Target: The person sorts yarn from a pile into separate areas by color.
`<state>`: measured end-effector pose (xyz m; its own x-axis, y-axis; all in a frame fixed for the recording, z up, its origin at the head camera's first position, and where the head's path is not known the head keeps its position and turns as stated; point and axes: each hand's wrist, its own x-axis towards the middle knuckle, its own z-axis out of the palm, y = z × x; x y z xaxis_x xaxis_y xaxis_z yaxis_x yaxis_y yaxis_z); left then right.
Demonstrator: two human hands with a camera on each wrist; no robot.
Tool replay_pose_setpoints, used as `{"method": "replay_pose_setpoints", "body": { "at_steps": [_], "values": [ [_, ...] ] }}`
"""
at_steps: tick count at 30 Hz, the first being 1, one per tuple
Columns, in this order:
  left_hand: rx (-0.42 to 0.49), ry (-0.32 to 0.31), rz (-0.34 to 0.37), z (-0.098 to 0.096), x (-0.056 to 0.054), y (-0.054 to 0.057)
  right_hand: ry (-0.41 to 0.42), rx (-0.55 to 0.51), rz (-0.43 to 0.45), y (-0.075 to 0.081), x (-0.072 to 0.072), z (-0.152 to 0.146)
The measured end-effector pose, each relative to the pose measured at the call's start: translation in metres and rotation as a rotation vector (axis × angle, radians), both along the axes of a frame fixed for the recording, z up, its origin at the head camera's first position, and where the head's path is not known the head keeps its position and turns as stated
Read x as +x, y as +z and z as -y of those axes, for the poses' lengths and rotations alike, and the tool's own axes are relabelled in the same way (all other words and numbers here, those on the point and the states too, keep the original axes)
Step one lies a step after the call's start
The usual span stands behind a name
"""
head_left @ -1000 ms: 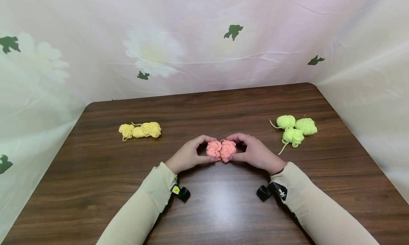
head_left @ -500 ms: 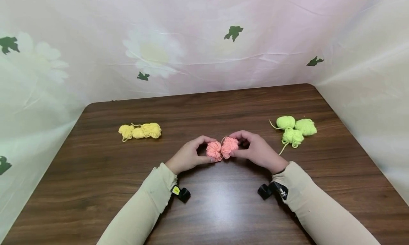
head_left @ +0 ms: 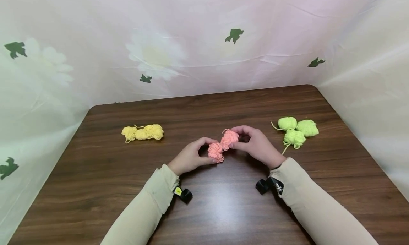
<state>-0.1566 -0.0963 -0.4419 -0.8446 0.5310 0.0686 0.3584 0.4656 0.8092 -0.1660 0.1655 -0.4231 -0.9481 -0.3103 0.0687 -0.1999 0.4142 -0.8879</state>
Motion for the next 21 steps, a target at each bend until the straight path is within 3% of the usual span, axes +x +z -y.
{"method": "replay_pose_setpoints", "body": {
  "at_steps": [8, 21],
  "values": [
    [0.028, -0.009, 0.009, 0.000, 0.000, 0.002, -0.065, -0.081, 0.032, -0.005, -0.011, 0.008],
    [0.021, -0.007, 0.013, 0.000, 0.001, 0.003, -0.121, -0.036, 0.070, -0.005, -0.033, 0.013]
  ]
}}
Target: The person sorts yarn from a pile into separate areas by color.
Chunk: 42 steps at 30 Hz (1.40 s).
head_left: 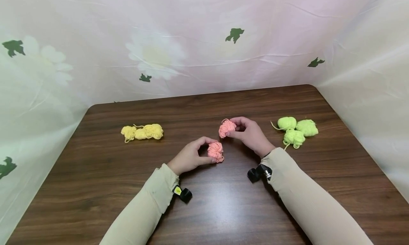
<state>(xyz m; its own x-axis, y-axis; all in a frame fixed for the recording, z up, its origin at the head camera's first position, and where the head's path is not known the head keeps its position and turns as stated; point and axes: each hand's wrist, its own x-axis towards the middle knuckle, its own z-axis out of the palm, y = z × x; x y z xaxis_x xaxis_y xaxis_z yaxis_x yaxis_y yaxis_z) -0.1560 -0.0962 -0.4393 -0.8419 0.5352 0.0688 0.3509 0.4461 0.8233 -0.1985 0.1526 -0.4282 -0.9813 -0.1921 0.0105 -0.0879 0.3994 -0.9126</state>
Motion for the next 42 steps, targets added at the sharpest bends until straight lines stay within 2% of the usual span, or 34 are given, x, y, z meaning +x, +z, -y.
{"method": "replay_pose_setpoints", "body": {
  "at_steps": [11, 20, 28, 33, 42],
  "values": [
    [0.002, -0.013, -0.002, 0.001, -0.001, -0.001, -0.024, 0.057, 0.013, -0.002, -0.013, 0.001],
    [0.021, -0.019, 0.002, 0.001, -0.001, 0.000, 0.026, 0.180, -0.019, -0.002, -0.017, -0.001],
    [0.076, 0.023, 0.002, 0.004, -0.001, -0.002, 0.072, 0.102, 0.012, -0.002, -0.012, -0.010],
    [0.092, 0.069, -0.038, 0.005, -0.001, -0.004, 0.078, 0.071, 0.032, -0.003, -0.004, -0.016],
    [0.196, 0.156, -0.098, 0.005, -0.001, -0.002, 0.091, 0.016, 0.014, -0.003, 0.008, -0.021]
  ]
}}
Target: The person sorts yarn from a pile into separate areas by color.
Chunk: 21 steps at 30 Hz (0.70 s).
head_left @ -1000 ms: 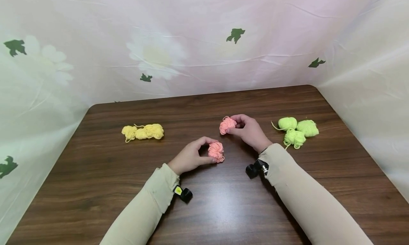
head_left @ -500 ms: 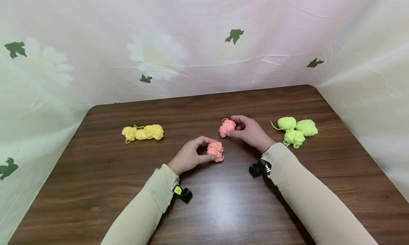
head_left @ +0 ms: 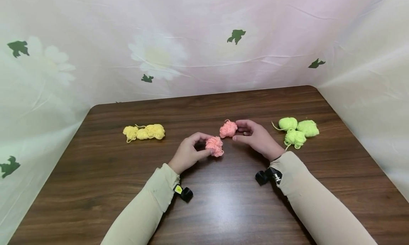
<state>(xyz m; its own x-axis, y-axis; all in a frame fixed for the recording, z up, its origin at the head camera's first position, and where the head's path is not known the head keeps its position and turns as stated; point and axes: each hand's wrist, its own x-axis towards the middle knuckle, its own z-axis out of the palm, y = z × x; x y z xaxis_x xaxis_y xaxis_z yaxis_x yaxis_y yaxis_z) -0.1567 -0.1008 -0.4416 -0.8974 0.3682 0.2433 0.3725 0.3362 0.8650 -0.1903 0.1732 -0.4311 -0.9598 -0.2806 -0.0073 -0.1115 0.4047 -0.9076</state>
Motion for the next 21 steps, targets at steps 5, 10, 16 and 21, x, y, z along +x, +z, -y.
{"method": "replay_pose_setpoints", "body": {
  "at_steps": [5, 10, 16, 21],
  "values": [
    [0.026, 0.051, 0.003, 0.002, -0.005, 0.002, -0.015, -0.048, -0.005, -0.005, 0.001, -0.002],
    [0.076, 0.093, 0.007, 0.003, -0.013, 0.005, -0.035, -0.065, -0.015, -0.005, 0.001, -0.003],
    [0.078, 0.135, 0.035, 0.001, -0.025, 0.009, -0.039, -0.054, -0.017, -0.004, 0.001, -0.002],
    [0.049, 0.153, 0.042, -0.001, -0.032, 0.011, -0.039, -0.014, -0.013, -0.003, 0.001, 0.000]
  ]
}}
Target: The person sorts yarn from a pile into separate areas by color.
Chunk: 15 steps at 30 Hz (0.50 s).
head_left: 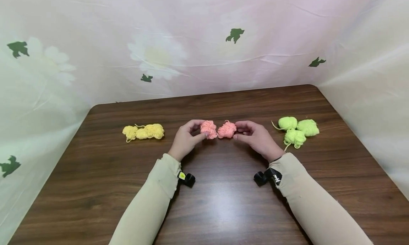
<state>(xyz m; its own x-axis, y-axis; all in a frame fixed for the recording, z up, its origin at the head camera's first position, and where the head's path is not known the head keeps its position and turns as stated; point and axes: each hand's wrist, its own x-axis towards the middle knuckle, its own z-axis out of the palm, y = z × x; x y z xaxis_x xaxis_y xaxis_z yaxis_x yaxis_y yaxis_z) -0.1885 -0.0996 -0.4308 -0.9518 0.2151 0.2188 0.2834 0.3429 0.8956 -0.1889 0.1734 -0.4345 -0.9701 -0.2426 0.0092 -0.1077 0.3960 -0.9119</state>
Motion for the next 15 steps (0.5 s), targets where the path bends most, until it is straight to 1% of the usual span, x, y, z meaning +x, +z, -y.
{"method": "replay_pose_setpoints", "body": {
  "at_steps": [7, 11, 15],
  "values": [
    [0.011, -0.002, -0.004, -0.005, -0.007, -0.003, -0.001, 0.029, -0.010, -0.002, -0.002, 0.001],
    [-0.002, -0.009, 0.012, -0.007, -0.010, -0.005, -0.001, 0.028, -0.010, -0.001, -0.001, 0.001],
    [-0.016, -0.005, 0.041, -0.008, -0.012, -0.004, -0.002, 0.026, -0.019, 0.000, 0.000, 0.001]
  ]
}}
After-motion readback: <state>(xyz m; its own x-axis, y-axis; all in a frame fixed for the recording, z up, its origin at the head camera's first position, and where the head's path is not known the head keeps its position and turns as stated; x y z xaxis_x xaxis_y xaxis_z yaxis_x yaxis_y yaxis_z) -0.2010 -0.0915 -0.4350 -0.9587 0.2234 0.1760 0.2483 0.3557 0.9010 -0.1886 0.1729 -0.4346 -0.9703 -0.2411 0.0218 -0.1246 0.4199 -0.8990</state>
